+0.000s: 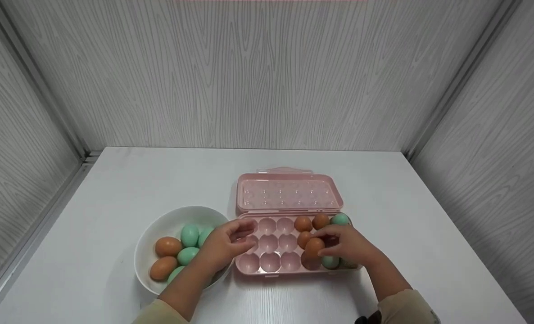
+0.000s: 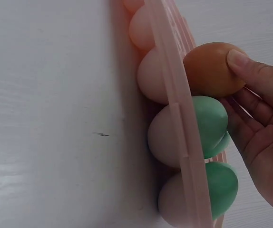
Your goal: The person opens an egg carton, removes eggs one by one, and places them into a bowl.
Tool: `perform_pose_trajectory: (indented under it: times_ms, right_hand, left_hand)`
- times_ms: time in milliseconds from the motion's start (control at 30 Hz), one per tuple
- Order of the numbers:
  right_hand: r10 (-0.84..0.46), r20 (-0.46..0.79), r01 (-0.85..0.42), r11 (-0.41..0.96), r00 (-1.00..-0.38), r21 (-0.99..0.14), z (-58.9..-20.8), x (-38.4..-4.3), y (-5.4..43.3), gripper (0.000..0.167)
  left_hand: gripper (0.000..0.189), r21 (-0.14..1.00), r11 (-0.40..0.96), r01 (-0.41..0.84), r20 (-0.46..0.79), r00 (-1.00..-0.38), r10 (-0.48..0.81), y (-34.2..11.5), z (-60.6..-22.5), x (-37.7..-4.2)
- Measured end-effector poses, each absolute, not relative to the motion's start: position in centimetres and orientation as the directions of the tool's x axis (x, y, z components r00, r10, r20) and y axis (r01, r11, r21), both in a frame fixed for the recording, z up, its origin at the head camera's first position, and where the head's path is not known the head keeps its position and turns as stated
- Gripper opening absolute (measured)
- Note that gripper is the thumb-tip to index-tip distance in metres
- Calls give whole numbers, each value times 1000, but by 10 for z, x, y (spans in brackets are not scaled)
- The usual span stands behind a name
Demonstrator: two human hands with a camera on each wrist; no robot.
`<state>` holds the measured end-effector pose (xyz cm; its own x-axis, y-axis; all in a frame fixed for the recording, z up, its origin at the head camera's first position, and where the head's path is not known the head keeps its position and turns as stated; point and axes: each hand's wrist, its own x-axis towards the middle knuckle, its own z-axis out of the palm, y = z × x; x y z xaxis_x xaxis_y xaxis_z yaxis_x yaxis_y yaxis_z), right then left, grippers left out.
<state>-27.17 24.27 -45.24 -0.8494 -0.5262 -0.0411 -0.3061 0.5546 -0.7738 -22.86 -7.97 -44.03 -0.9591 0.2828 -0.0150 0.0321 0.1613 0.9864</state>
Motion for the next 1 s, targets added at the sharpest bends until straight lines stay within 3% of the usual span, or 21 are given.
perform_pose_trajectory:
  times_ms: [333,600,1000]
  right_hand:
    - [-508,3,-281,472,-861,-835,-425,-276,223,42]
    - [-462,-16,-252,514,-887,-820,-391,-261,190,36]
    - [-492,-16,-259,485,-870,-835,-372,-257,152,35]
  left_hand:
    - [56,990,114,81,41,-948,314,-77,-439,-229]
    - [54,992,94,81,48,-950,309,-70,-436,-228]
    - [55,970,200,141,74,-949,306,-57,-436,-231]
